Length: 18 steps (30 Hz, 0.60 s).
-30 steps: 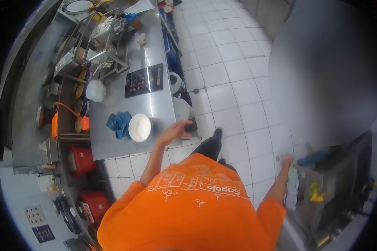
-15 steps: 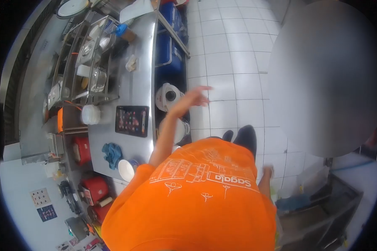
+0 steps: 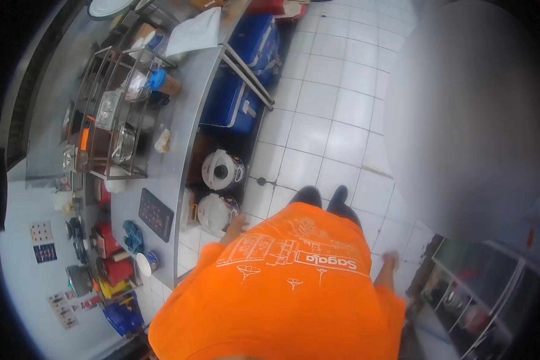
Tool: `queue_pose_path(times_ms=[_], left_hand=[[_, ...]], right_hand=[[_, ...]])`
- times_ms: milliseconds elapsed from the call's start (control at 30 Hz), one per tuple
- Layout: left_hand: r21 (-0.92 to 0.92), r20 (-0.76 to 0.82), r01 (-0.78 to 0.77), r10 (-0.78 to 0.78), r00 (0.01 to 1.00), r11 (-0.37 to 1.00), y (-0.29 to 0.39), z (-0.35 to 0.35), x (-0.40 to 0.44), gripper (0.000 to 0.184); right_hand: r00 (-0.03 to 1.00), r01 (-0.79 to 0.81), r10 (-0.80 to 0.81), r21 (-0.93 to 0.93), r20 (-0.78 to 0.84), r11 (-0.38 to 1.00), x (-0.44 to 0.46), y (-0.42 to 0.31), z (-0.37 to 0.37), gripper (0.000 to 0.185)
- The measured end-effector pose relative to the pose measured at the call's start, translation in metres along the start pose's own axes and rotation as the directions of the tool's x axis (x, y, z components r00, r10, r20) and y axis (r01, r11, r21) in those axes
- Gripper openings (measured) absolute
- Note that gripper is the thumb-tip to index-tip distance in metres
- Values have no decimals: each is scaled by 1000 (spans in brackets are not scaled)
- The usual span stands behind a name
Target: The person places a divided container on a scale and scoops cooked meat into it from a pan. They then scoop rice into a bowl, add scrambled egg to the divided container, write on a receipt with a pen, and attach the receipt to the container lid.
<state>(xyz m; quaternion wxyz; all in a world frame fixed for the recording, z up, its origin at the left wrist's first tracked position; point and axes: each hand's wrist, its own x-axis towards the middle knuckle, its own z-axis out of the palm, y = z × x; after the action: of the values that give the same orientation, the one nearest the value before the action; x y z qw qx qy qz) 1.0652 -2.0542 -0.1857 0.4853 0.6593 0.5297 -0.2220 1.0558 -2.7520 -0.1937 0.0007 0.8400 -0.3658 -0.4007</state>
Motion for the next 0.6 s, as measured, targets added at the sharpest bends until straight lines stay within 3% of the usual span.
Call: queue_pose_path(times_ms=[67,133,167,200,233,300,400,467,533,600], left_hand=[[-52,-105,196,-201,974,979,-9,16,0,54],[13,-142,451,-445,884,892,-26,40,-5,54],[18,-122,448,-443,888,894,-31,56,-20,58],[-229,-46,123,-137,990,966,-50,78,-45,63],[-297,-9,88,-95,995,951,-52,86,-66,60],[-251,36,250,-249,968,935,-30,93,-89,56],[-164,57,382,-377,924,910,35,124,-71,50],[-152,62,340,-335,940,928,94,155,-39,46],[-152,41,208,-204,978,966,167,184,6,42],[-188,-13,-12,10,1000,982,256,211,61,39]], right_hand=[[988,88,-83,30,-133,996,90,-52,-104,34],[931,314,-271,159,-245,936,191,-120,-203,36],[871,444,-378,174,-313,879,225,-163,-252,37],[749,548,-447,79,-490,833,245,-208,-296,33],[662,621,-600,-120,-448,774,253,-256,-340,32],[501,784,-616,18,-608,621,234,-344,-416,30],[461,886,-699,244,-547,394,223,-452,-477,29],[567,822,-716,330,-407,464,206,-495,-497,34],[501,858,-716,169,-487,485,213,-519,-494,44],[585,809,-740,179,-333,560,270,-519,-468,47]])
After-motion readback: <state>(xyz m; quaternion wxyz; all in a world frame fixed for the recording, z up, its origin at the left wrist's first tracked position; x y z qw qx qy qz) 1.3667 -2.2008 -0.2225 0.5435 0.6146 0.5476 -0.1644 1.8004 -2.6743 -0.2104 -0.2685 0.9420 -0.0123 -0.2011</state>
